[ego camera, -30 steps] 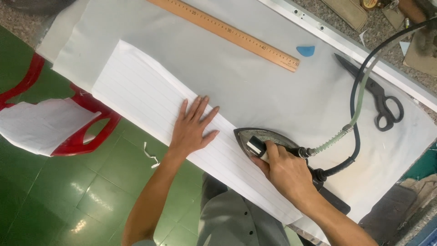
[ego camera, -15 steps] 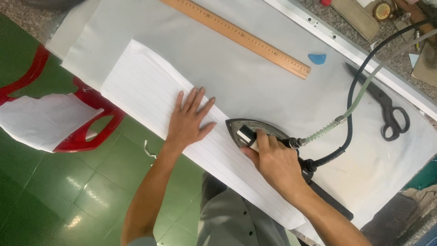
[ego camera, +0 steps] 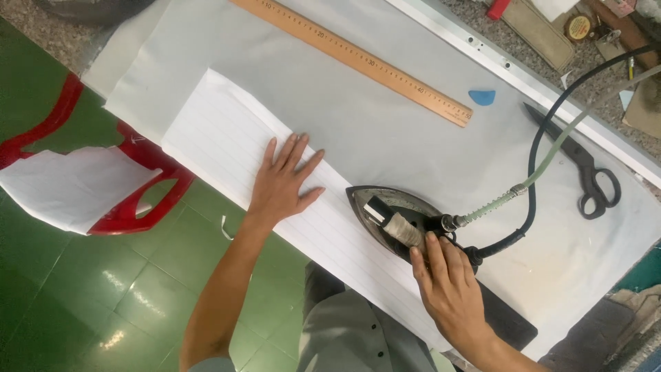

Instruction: The person irons a long white fabric strip on a work table. They use a wooden ruler to align the fabric, then press it with a steam iron. The person repeatedly smooths the fabric with their hands and a black rectangular object while ironing different sections.

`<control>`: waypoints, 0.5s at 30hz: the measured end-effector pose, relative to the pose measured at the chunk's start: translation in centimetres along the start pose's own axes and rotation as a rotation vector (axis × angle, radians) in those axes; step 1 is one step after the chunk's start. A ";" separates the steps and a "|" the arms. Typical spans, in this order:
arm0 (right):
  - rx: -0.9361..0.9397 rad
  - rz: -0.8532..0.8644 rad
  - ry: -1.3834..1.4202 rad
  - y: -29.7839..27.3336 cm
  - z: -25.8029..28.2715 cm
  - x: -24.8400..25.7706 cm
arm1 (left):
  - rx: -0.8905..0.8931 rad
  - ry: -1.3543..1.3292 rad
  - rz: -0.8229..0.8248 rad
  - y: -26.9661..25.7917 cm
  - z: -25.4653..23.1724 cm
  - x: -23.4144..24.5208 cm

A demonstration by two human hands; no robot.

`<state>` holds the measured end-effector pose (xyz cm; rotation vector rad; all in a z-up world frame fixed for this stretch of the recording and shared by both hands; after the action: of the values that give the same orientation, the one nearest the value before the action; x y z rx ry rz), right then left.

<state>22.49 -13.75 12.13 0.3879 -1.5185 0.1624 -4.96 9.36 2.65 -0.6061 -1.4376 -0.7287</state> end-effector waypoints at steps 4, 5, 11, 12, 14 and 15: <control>-0.069 0.081 0.015 2.0 -0.1 1.1 | 0.002 -0.001 -0.016 -0.1 0.0 -0.1; -0.115 0.109 0.117 2.7 -0.2 1.1 | 0.006 -0.001 -0.026 -0.1 0.0 -0.2; -0.335 0.306 0.454 8.5 -0.9 0.2 | 0.023 -0.050 -0.011 -0.4 0.1 -1.9; -0.441 0.463 0.485 9.3 -0.9 -0.1 | 0.037 -0.068 -0.069 -0.4 0.2 -2.5; -0.423 0.472 0.427 10.0 -0.7 -0.2 | 0.047 -0.077 -0.069 -0.4 0.2 -2.7; -0.408 0.482 0.371 10.3 -0.6 -0.2 | 0.054 -0.087 -0.067 -0.5 0.2 -2.8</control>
<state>19.51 -4.01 13.44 -0.3261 -1.2134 0.2782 -5.42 9.38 -0.13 -0.5557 -1.5596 -0.7212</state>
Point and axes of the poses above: each hand's wrist, its own y-axis towards the middle knuckle, its own x-axis out of the back of the hand, z = x × y, the point moved 1 cm from there along y, towards the middle knuckle, and after that the axes turned 9 degrees about y, right-handed, at the moved point
